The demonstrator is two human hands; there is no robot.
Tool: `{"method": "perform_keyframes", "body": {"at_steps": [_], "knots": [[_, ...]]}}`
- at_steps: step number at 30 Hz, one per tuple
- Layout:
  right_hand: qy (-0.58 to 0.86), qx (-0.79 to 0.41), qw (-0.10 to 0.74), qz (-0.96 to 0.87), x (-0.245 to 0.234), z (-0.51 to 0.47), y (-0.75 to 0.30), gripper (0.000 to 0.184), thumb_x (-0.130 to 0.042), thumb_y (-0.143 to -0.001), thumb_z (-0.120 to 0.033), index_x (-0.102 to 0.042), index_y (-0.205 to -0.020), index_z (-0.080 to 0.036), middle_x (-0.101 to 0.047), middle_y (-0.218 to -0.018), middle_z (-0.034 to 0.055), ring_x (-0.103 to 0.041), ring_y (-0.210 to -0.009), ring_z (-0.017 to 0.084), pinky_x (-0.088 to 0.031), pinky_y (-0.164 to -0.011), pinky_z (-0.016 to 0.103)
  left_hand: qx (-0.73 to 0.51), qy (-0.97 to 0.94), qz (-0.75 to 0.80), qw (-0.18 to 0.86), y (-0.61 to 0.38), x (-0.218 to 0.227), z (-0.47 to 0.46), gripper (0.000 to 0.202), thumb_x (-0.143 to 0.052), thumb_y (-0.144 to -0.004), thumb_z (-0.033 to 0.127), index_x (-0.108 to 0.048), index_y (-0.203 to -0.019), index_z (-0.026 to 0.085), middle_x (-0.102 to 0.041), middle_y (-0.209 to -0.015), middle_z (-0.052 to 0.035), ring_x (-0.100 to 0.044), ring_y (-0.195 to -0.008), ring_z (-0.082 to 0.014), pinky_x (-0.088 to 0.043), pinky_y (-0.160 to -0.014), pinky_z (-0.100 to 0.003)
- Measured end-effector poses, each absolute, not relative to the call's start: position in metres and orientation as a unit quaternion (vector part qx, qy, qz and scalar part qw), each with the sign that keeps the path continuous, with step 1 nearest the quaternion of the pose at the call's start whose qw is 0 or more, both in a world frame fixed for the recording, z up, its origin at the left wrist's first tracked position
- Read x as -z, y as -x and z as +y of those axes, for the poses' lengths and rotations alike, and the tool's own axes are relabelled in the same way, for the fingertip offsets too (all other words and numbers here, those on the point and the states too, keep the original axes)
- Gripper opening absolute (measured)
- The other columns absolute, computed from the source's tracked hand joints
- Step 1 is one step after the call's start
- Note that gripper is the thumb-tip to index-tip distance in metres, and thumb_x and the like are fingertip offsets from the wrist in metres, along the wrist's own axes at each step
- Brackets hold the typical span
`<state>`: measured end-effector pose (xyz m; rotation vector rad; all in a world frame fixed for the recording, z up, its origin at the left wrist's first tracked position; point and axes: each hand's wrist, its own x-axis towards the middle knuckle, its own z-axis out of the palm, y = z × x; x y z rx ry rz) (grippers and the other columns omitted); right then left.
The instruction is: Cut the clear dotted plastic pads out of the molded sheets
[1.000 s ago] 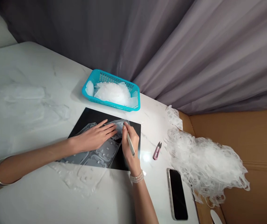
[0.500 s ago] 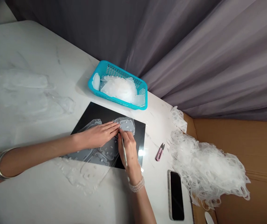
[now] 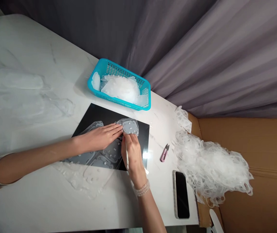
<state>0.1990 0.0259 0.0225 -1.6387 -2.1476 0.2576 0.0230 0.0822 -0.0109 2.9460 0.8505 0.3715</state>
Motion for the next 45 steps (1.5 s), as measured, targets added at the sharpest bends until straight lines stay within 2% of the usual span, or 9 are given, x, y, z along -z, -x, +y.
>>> {"method": "perform_keyframes", "body": {"at_steps": [6,12,20,25,28,33,38,42,45], "knots": [[0.589,-0.075,0.188,-0.782,-0.011,0.042,-0.202,0.035,-0.039,-0.102,-0.019,-0.06,-0.13,-0.014,-0.061,-0.131,0.0196,-0.056,-0.124,0.032,-0.047,-0.103,0.055,-0.127,-0.958,0.259,0.006,-0.022,0.014,0.083,0.047,-0.039,-0.093,0.007,-0.054,-0.137,0.001,-0.054,-0.145,-0.0198,-0.047,-0.138,-0.0282,-0.032,-0.119,-0.039],[0.549,-0.155,0.2,-0.797,-0.014,0.047,-0.203,0.046,-0.044,-0.094,-0.006,-0.061,-0.135,-0.017,-0.064,-0.131,0.0175,-0.056,-0.126,0.032,-0.043,-0.108,0.056,-0.145,-0.958,0.247,-0.01,-0.021,0.016,0.085,0.042,-0.04,-0.094,0.009,-0.062,-0.13,0.005,-0.063,-0.135,-0.0159,-0.052,-0.132,-0.0298,-0.035,-0.116,-0.044],[0.566,-0.237,0.458,-0.643,-0.022,0.055,-0.247,0.026,-0.052,-0.096,-0.025,-0.072,-0.112,-0.024,-0.076,-0.104,0.0079,-0.073,-0.091,0.022,-0.06,-0.083,0.038,-0.158,-0.955,0.252,-0.003,-0.022,0.034,0.09,0.05,-0.039,-0.093,0.009,-0.053,-0.141,0.007,-0.054,-0.146,-0.0154,-0.047,-0.137,-0.0292,-0.029,-0.116,-0.045],[0.559,-0.213,0.65,-0.469,-0.059,0.029,-0.358,0.02,-0.074,-0.079,-0.039,-0.07,-0.092,-0.025,-0.065,-0.065,0.0003,-0.071,-0.066,0.019,-0.061,-0.074,0.036,-0.183,-0.948,0.255,0.054,-0.021,0.029,0.092,0.049,-0.038,-0.093,0.007,-0.056,-0.138,0.007,-0.056,-0.144,-0.0161,-0.049,-0.135,-0.0287,-0.029,-0.116,-0.043],[0.543,-0.21,0.715,-0.387,-0.069,0.0,-0.385,0.024,-0.081,-0.072,-0.036,-0.068,-0.09,-0.028,-0.068,-0.073,0.002,-0.073,-0.077,0.021,-0.06,-0.081,0.037,-0.212,-0.935,0.256,0.125,-0.021,0.018,0.102,0.043,-0.041,-0.093,0.012,-0.062,-0.131,0.012,-0.062,-0.136,-0.0155,-0.055,-0.128,-0.0282,-0.032,-0.114,-0.044],[0.521,-0.272,0.746,-0.313,-0.061,-0.017,-0.336,0.029,-0.072,-0.084,-0.036,-0.066,-0.112,-0.03,-0.075,-0.106,0.0065,-0.07,-0.11,0.023,-0.053,-0.101,0.047,-0.283,-0.859,0.301,0.302,-0.035,-0.022,0.111,0.035,-0.05,-0.09,0.023,-0.071,-0.117,0.02,-0.067,-0.128,-0.0111,-0.055,-0.127,-0.0301,-0.029,-0.116,-0.05],[0.507,-0.347,0.697,-0.37,-0.064,-0.014,-0.253,0.031,-0.065,-0.092,-0.042,-0.069,-0.118,-0.026,-0.073,-0.119,0.008,-0.066,-0.118,0.026,-0.044,-0.11,0.051,-0.299,-0.486,0.339,0.748,-0.062,-0.072,0.084,0.049,-0.057,-0.091,0.049,-0.065,-0.127,0.016,-0.068,-0.124,-0.0151,-0.061,-0.118,-0.0311,-0.045,-0.103,-0.043],[0.475,-0.451,0.58,-0.484,-0.081,-0.029,-0.218,0.067,-0.029,-0.097,-0.07,-0.071,-0.122,-0.024,-0.073,-0.119,0.0104,-0.063,-0.122,0.029,-0.04,-0.111,0.05,-0.252,-0.227,0.246,0.908,-0.062,-0.085,0.069,0.06,-0.038,-0.099,0.052,-0.058,-0.131,0.005,-0.071,-0.111,-0.0208,-0.07,-0.094,-0.0269,-0.051,-0.092,-0.041],[0.464,-0.402,0.649,-0.45,-0.094,-0.037,-0.224,0.087,-0.01,-0.095,-0.074,-0.078,-0.103,-0.02,-0.078,-0.097,0.0128,-0.072,-0.101,0.031,-0.049,-0.095,0.049,-0.261,-0.167,0.222,0.924,-0.049,-0.084,0.067,0.062,-0.036,-0.099,0.051,-0.056,-0.133,0.003,-0.07,-0.111,-0.023,-0.07,-0.099,-0.032,-0.048,-0.098,-0.045]]}}
